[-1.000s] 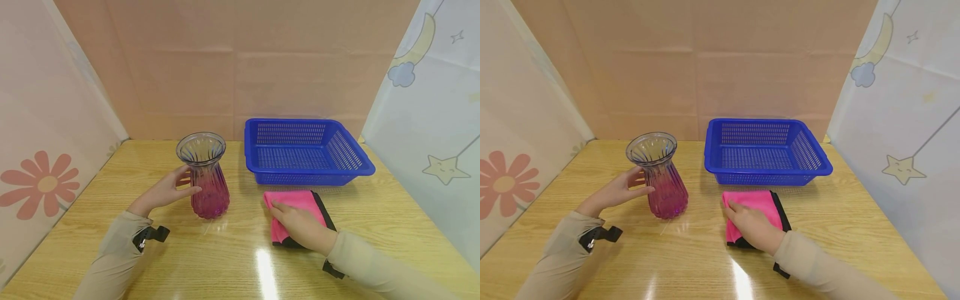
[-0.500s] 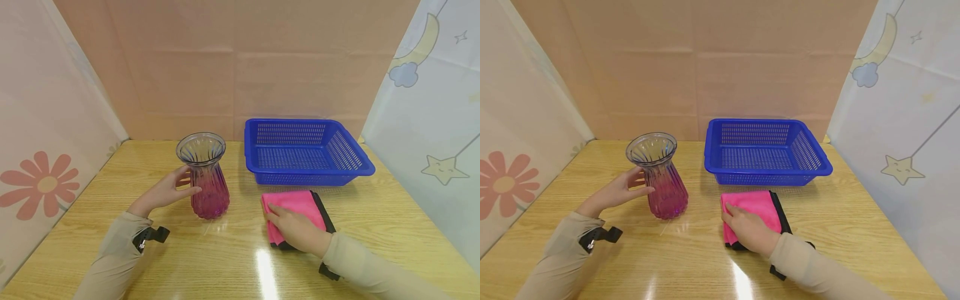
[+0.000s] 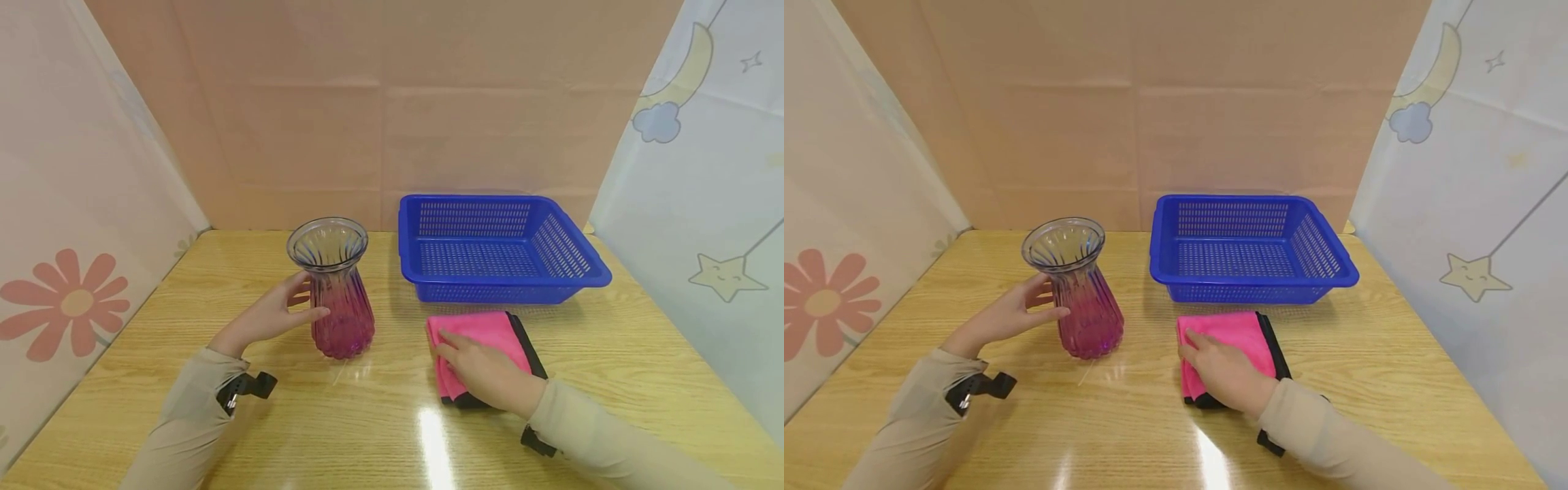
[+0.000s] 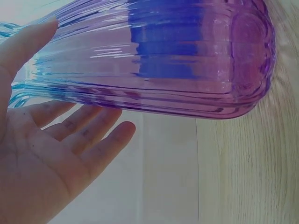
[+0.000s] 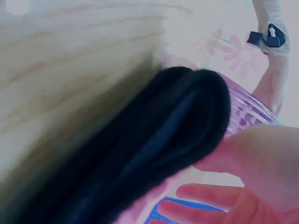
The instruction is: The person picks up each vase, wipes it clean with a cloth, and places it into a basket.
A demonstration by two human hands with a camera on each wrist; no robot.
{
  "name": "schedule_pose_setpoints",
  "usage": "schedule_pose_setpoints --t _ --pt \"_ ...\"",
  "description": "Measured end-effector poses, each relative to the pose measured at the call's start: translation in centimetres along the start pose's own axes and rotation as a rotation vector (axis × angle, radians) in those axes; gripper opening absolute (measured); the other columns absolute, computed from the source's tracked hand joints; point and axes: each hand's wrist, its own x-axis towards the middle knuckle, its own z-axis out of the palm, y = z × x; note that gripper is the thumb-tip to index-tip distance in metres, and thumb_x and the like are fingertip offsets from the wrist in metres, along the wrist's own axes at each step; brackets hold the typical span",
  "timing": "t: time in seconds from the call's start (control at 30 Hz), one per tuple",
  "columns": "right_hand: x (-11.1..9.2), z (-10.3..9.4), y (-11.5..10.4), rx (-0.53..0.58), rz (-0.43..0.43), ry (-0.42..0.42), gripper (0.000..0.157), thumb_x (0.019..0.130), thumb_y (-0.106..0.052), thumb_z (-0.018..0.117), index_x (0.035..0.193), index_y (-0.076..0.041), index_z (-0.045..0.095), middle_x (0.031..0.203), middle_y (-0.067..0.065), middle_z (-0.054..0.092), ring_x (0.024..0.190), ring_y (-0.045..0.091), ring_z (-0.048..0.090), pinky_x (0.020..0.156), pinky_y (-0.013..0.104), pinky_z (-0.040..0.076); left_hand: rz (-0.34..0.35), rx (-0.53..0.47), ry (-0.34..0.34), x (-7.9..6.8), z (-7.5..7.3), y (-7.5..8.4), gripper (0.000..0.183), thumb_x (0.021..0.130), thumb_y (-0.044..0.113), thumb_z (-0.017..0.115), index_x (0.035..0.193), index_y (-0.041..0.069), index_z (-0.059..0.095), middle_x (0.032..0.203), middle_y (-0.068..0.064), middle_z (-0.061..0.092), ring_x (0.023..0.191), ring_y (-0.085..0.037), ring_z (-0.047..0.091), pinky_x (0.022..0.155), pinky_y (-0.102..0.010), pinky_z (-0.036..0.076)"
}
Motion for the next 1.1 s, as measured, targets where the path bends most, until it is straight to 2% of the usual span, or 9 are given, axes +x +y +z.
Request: schedule_pose_setpoints --t 0.2,0.37,0.43,0.57,0.67,0.8,0.9,1.03,1.1 --pt "-0.1 -1.4 0.5 0.013 0.008 0.08 0.026 0.085 -0.006 0.063 0.111 -0.005 0.06 0.12 0.021 0.061 0.103 0.032 0.064 0.077 0.038 0.058 0.0 0.013 0.013 0.0 0.1 0.4 0.075 0.087 0.02 0.067 0.146 0.006 0.023 0.147 -0.022 0.033 0.132 -0.046 0.036 0.107 -0.058 0.036" --pt "-0.1 -2.8 1.2 -0.008 0.065 0.138 0.034 0.083 -0.01 0.067 0.117 -0.01 0.059 0.129 0.022 0.056 0.097 0.032 0.067 0.05 0.028 0.052 0.017 0.035 0.03 0.0 0.3 0.5 0.082 0.083 0.022 0.071 0.147 0.008 0.022 0.147 -0.021 0.033 0.132 -0.044 0.036 0.106 -0.057 0.037" --pt "-0.1 -3.3 1.6 -0.007 0.092 0.162 0.038 0.083 -0.012 0.067 0.12 -0.01 0.058 0.13 0.021 0.055 0.099 0.033 0.066 0.052 0.031 0.054 0.016 0.038 0.035 0.0 0.5 0.5 0.086 0.081 0.024 0.073 0.148 0.01 0.021 0.148 -0.02 0.033 0.133 -0.043 0.036 0.107 -0.057 0.037" --pt "-0.3 -4.4 2.5 -0.014 0.15 0.202 0.041 0.084 -0.013 0.067 0.124 -0.007 0.056 0.133 0.021 0.053 0.109 0.038 0.06 0.068 0.045 0.058 -0.001 0.039 0.041 0.0 0.8 0.6 0.093 0.078 0.027 0.075 0.149 0.013 0.017 0.149 -0.018 0.031 0.134 -0.042 0.036 0.108 -0.056 0.036" --pt "-0.5 -5.3 3.3 -0.025 0.193 0.227 0.045 0.084 -0.013 0.067 0.126 -0.006 0.055 0.135 0.021 0.051 0.111 0.039 0.059 0.06 0.041 0.057 -0.013 0.045 0.04 -0.1 1.0 0.7 0.097 0.077 0.027 0.076 0.149 0.013 0.013 0.149 -0.019 0.029 0.134 -0.042 0.035 0.109 -0.055 0.035" --pt "-0.8 -6.1 4.8 -0.056 0.238 0.283 0.047 0.084 -0.013 0.067 0.128 -0.006 0.053 0.135 0.022 0.051 0.11 0.042 0.058 0.059 0.044 0.056 -0.022 0.061 0.042 -0.1 1.1 0.6 0.1 0.077 0.029 0.076 0.149 0.012 0.009 0.15 -0.021 0.027 0.134 -0.044 0.034 0.109 -0.056 0.034" --pt "-1.1 -6.3 6.1 -0.062 0.258 0.326 0.047 0.084 -0.011 0.067 0.128 -0.002 0.052 0.132 0.027 0.051 0.109 0.046 0.056 0.075 0.053 0.055 -0.024 0.071 0.045 -0.1 1.1 0.4 0.099 0.078 0.03 0.075 0.149 0.011 0.008 0.149 -0.023 0.026 0.133 -0.046 0.035 0.108 -0.057 0.034" --pt "-1.6 -6.2 7.7 -0.044 0.284 0.352 0.046 0.084 -0.008 0.066 0.126 0.003 0.052 0.128 0.033 0.05 0.111 0.051 0.052 0.09 0.06 0.047 -0.015 0.059 0.055 0.0 1.3 0.1 0.098 0.078 0.028 0.076 0.148 0.011 0.01 0.148 -0.022 0.028 0.133 -0.045 0.034 0.107 -0.058 0.035" --pt "-1.8 -6.0 8.3 -0.043 0.297 0.349 0.045 0.083 -0.008 0.066 0.125 0.004 0.052 0.127 0.035 0.05 0.111 0.052 0.051 0.092 0.062 0.044 -0.012 0.043 0.062 0.0 1.5 0.0 0.098 0.077 0.027 0.077 0.148 0.011 0.011 0.148 -0.02 0.028 0.134 -0.043 0.034 0.108 -0.058 0.035"
